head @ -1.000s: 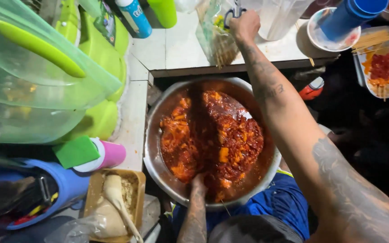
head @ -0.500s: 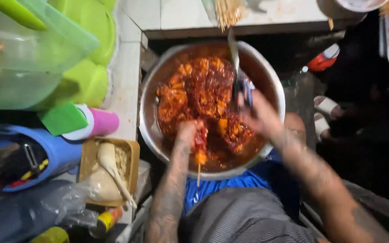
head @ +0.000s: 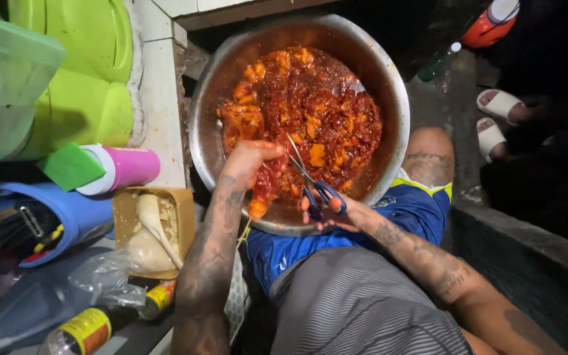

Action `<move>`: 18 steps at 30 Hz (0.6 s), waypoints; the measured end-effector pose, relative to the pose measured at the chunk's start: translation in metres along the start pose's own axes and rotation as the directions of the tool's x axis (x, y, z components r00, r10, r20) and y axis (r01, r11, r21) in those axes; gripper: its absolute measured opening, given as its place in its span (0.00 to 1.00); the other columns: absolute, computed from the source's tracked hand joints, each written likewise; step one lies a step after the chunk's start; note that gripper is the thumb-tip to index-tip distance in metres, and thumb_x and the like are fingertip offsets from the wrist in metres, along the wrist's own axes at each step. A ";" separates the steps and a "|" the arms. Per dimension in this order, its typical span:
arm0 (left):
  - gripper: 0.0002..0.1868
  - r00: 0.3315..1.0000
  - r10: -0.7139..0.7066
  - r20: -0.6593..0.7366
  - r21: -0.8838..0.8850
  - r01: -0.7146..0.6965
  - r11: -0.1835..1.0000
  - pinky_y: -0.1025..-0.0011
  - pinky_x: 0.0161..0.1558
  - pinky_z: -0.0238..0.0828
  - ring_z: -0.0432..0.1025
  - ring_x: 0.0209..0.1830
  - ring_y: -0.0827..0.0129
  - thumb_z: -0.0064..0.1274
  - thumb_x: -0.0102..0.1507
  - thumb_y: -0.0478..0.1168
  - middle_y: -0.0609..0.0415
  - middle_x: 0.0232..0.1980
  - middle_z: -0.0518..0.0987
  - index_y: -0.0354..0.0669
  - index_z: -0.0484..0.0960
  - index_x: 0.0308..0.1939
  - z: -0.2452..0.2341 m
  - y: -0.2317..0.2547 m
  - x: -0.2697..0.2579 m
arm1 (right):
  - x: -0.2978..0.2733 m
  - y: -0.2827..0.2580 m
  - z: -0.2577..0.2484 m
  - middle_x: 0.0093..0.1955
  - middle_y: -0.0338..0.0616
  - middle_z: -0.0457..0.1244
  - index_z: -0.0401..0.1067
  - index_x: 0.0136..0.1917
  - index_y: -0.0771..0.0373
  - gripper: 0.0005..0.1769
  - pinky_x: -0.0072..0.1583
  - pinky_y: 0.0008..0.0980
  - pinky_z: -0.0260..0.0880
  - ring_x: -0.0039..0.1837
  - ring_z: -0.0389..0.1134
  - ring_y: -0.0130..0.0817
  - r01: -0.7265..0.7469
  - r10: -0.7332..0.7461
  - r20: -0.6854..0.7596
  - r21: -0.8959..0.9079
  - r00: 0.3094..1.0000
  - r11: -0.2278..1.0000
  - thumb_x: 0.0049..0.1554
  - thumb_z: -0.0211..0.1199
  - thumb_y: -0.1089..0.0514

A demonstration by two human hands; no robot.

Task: The person repeatedly picks pieces of marinated meat from a large metal bowl and threads them onto wooden skewers. They hold the skewer in one hand and use the other to push the meat onto it, then place the completed skewer onto a nearby tray.

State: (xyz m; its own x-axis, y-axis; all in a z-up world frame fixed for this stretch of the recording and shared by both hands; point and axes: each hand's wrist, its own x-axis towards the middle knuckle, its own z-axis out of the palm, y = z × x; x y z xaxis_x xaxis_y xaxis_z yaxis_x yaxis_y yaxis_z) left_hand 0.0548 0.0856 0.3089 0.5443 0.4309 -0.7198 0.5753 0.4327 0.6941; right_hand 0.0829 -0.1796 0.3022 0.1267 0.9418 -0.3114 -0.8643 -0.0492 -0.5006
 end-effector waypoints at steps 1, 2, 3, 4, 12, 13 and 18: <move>0.13 0.998 -0.032 0.056 -0.002 0.032 0.999 0.53 0.32 0.82 0.81 0.32 0.49 0.69 0.54 0.31 0.34 0.35 0.83 0.27 0.83 0.38 0.000 -0.002 -0.005 | 0.002 -0.007 0.003 0.42 0.59 0.69 0.71 0.56 0.72 0.55 0.34 0.21 0.73 0.38 0.73 0.36 0.049 -0.048 0.031 -0.018 0.998 0.999 0.32 0.72 0.25; 0.13 0.992 -0.064 0.112 -0.003 0.065 0.998 0.52 0.30 0.82 0.81 0.30 0.48 0.69 0.54 0.30 0.33 0.34 0.83 0.26 0.82 0.37 -0.001 -0.004 -0.009 | 0.004 -0.014 0.006 0.41 0.62 0.68 0.72 0.55 0.75 0.45 0.36 0.26 0.75 0.40 0.73 0.41 0.098 -0.096 0.062 -0.035 0.993 0.995 0.36 0.77 0.38; 0.13 0.992 -0.068 0.107 -0.002 0.069 0.998 0.52 0.30 0.82 0.81 0.30 0.48 0.69 0.54 0.30 0.33 0.34 0.83 0.26 0.82 0.37 -0.001 0.004 -0.022 | 0.011 0.000 -0.009 0.41 0.62 0.68 0.72 0.55 0.75 0.45 0.36 0.26 0.75 0.40 0.73 0.41 0.095 -0.093 0.064 -0.030 0.994 0.995 0.36 0.77 0.38; 0.12 0.984 -0.122 0.130 0.002 0.122 0.992 0.53 0.28 0.81 0.81 0.27 0.48 0.68 0.54 0.29 0.32 0.32 0.82 0.25 0.81 0.36 -0.001 0.012 -0.034 | 0.018 0.014 -0.025 0.39 0.57 0.68 0.73 0.51 0.73 0.46 0.36 0.26 0.73 0.40 0.71 0.39 0.133 -0.129 0.065 -0.050 0.989 0.990 0.31 0.80 0.36; 0.08 0.925 -0.255 0.283 0.176 0.211 0.961 0.56 0.24 0.81 0.80 0.22 0.50 0.66 0.55 0.27 0.32 0.26 0.80 0.24 0.82 0.31 -0.028 0.019 -0.034 | 0.006 0.014 -0.039 0.25 0.32 0.61 0.73 0.37 0.61 0.36 0.29 0.13 0.56 0.26 0.58 0.16 0.029 -0.011 0.094 -0.203 0.996 0.979 0.24 0.87 0.40; 0.08 0.915 -0.257 0.311 0.218 0.195 0.956 0.56 0.24 0.81 0.80 0.22 0.49 0.67 0.54 0.27 0.32 0.26 0.80 0.25 0.82 0.31 -0.031 0.018 -0.030 | 0.003 0.009 -0.040 0.25 0.32 0.61 0.72 0.36 0.60 0.32 0.28 0.14 0.56 0.26 0.58 0.15 0.016 0.009 0.098 -0.247 0.995 0.969 0.26 0.87 0.44; 0.09 0.880 -0.293 0.375 0.308 0.180 0.934 0.56 0.22 0.80 0.79 0.20 0.49 0.68 0.52 0.27 0.32 0.25 0.80 0.23 0.83 0.31 -0.020 0.028 -0.037 | -0.004 -0.006 -0.058 0.27 0.31 0.60 0.71 0.34 0.59 0.32 0.30 0.14 0.56 0.29 0.58 0.17 0.010 0.041 0.137 -0.355 0.990 0.935 0.28 0.88 0.44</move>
State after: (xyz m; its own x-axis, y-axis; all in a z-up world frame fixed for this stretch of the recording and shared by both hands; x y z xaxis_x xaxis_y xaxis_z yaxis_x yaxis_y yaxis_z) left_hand 0.0382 0.0972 0.3554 0.5389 -0.0444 -0.8412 0.8235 0.2377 0.5151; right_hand 0.1157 -0.2022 0.2596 0.0231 0.9757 -0.2180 -0.6339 -0.1544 -0.7579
